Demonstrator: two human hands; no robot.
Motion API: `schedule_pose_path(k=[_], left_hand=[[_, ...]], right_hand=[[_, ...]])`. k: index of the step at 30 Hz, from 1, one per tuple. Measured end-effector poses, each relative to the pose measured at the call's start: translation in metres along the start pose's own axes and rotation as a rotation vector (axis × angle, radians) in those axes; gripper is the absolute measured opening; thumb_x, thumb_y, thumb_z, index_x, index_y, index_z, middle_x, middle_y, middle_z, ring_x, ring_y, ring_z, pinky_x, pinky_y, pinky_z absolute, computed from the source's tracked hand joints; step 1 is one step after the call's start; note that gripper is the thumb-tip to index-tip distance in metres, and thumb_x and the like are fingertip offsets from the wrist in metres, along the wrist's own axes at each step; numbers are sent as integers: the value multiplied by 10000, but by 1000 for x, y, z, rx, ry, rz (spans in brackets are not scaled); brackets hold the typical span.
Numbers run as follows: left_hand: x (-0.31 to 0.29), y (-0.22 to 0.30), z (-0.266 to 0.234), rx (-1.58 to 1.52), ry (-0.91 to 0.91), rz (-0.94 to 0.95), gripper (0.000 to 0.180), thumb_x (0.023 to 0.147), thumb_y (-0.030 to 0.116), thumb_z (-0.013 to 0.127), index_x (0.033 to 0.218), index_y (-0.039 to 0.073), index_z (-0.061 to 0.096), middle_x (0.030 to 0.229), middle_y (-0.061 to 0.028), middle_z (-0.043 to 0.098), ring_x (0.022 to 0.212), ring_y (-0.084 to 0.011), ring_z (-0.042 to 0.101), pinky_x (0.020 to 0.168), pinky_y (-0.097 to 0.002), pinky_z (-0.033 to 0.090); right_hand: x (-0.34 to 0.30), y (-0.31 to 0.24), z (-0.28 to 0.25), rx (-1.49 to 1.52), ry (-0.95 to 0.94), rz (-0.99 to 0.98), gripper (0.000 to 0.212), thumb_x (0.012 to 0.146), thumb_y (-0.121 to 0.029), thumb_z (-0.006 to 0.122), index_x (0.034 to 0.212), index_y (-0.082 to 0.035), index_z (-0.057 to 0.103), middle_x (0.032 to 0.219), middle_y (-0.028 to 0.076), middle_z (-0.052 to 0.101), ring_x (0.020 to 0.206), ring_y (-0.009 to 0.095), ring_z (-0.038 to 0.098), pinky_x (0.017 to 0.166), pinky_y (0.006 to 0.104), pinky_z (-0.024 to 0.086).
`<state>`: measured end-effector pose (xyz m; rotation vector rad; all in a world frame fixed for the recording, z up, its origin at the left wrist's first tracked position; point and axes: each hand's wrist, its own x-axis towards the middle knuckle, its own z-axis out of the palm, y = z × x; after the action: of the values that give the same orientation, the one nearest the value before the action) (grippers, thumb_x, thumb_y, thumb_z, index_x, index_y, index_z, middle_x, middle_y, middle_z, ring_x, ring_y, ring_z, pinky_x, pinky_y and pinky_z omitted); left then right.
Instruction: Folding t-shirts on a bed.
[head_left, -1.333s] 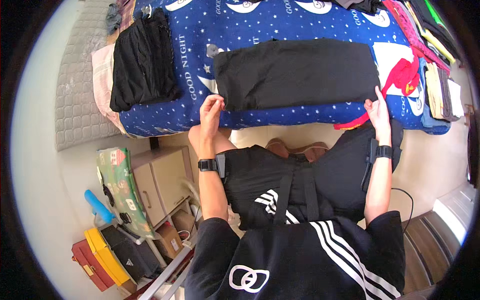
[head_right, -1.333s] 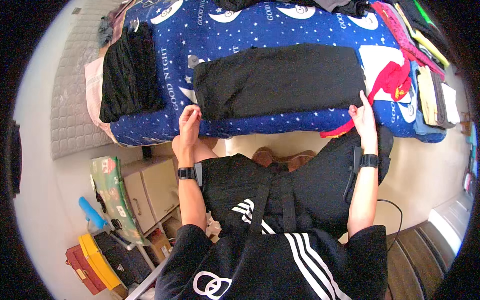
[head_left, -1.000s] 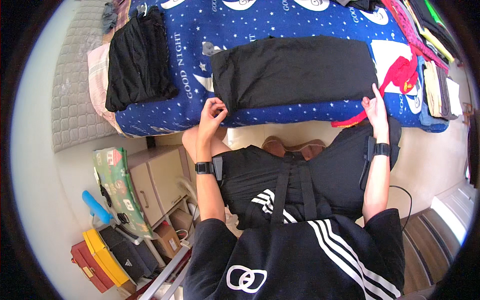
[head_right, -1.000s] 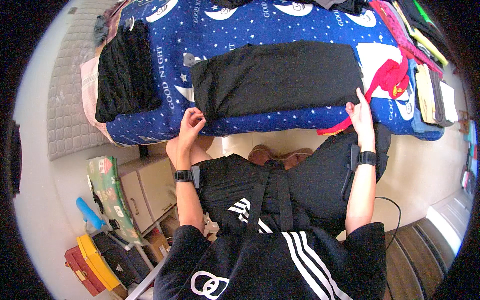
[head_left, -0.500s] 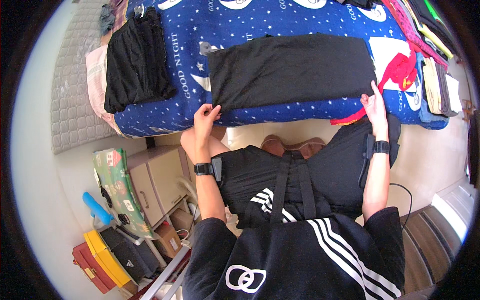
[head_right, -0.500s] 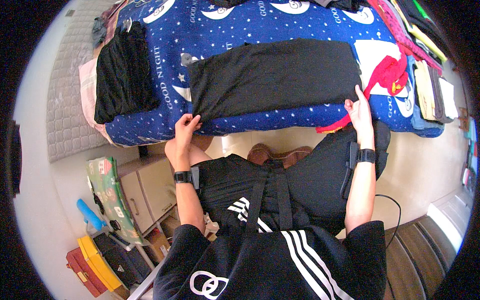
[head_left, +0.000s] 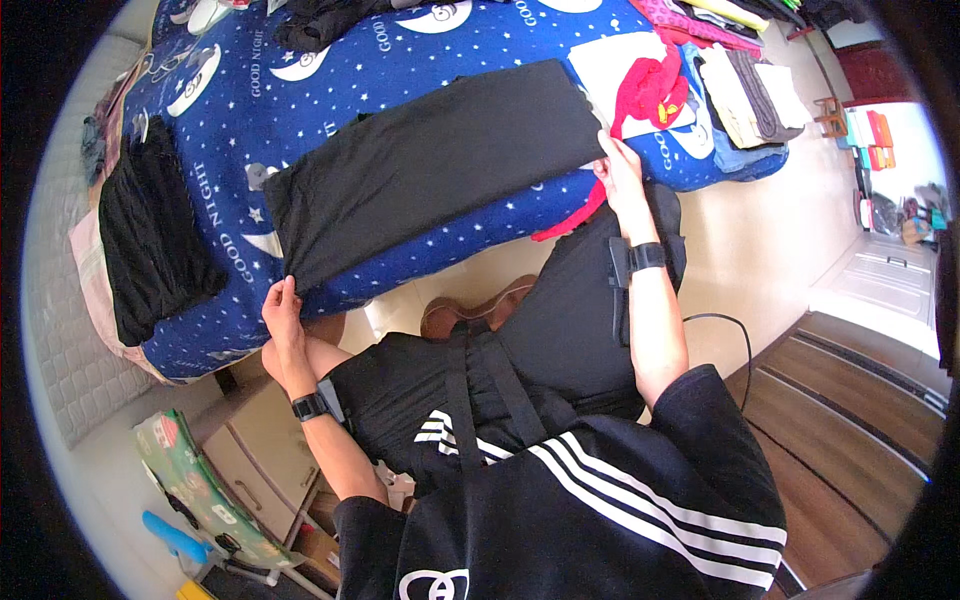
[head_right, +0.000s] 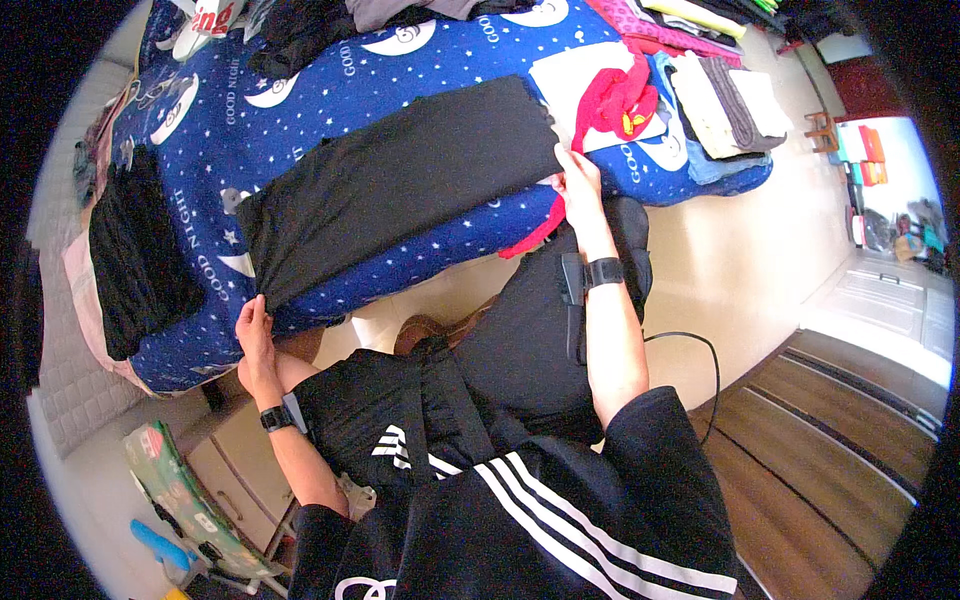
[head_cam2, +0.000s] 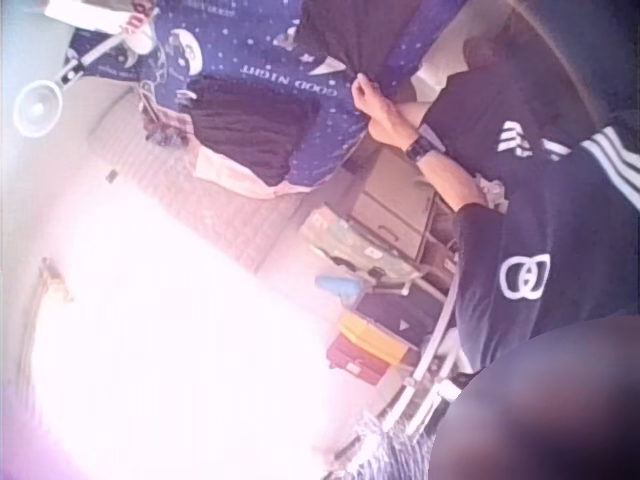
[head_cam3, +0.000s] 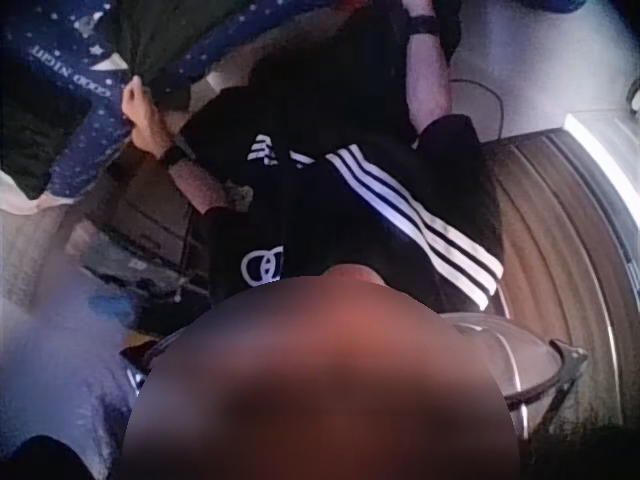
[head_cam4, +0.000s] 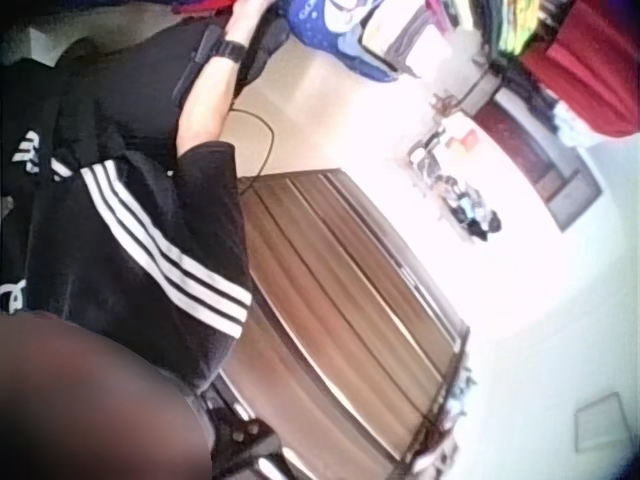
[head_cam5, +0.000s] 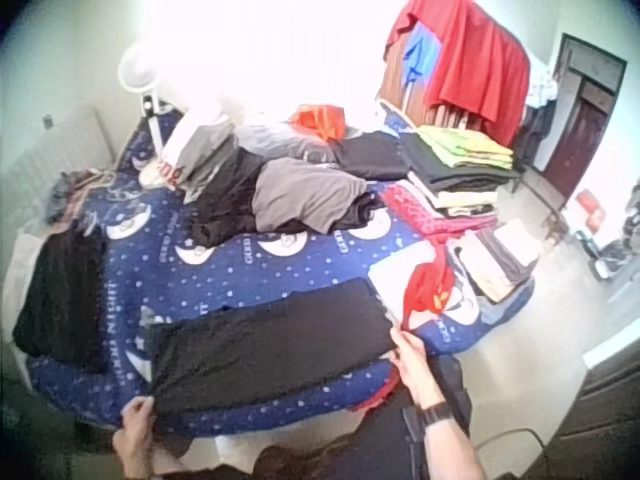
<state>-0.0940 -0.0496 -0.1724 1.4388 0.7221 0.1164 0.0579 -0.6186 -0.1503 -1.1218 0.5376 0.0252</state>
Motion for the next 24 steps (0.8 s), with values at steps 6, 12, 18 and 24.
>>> schedule_pose_path(k=[6, 12, 18, 24], left_hand=[[-13, 14, 35, 310, 75, 265, 200, 878, 206, 672, 959, 26, 648, 773, 12, 627, 607, -67, 506, 554, -211, 394], [-15, 24, 32, 926, 108, 567, 347, 854, 263, 691, 1039, -22, 617, 905, -94, 587, 744, -170, 557, 704, -294, 468], [-9, 14, 33, 825, 71, 628, 267, 910, 205, 606, 885, -47, 522, 807, -109, 519, 721, -215, 477, 719, -304, 427], [-9, 17, 37, 588, -3, 357, 254, 914, 207, 614, 951, -39, 562, 823, -70, 591, 772, -121, 530, 717, -273, 445]], right_hand=[[6, 8, -19, -386, 194, -183, 399, 922, -346, 573, 1087, 14, 624, 741, 51, 654, 491, 119, 585, 471, 237, 434], [-10, 4, 11, -709, 316, -287, 398, 905, -351, 583, 1024, 23, 648, 761, 125, 674, 652, 209, 670, 565, 303, 491], [1, 10, -12, -1094, 324, -504, 367, 831, -329, 654, 883, 34, 675, 824, 226, 641, 792, 357, 640, 719, 416, 475], [-5, 11, -11, -1405, 328, -494, 345, 868, -313, 607, 912, 25, 660, 884, 233, 632, 871, 388, 615, 781, 456, 471]])
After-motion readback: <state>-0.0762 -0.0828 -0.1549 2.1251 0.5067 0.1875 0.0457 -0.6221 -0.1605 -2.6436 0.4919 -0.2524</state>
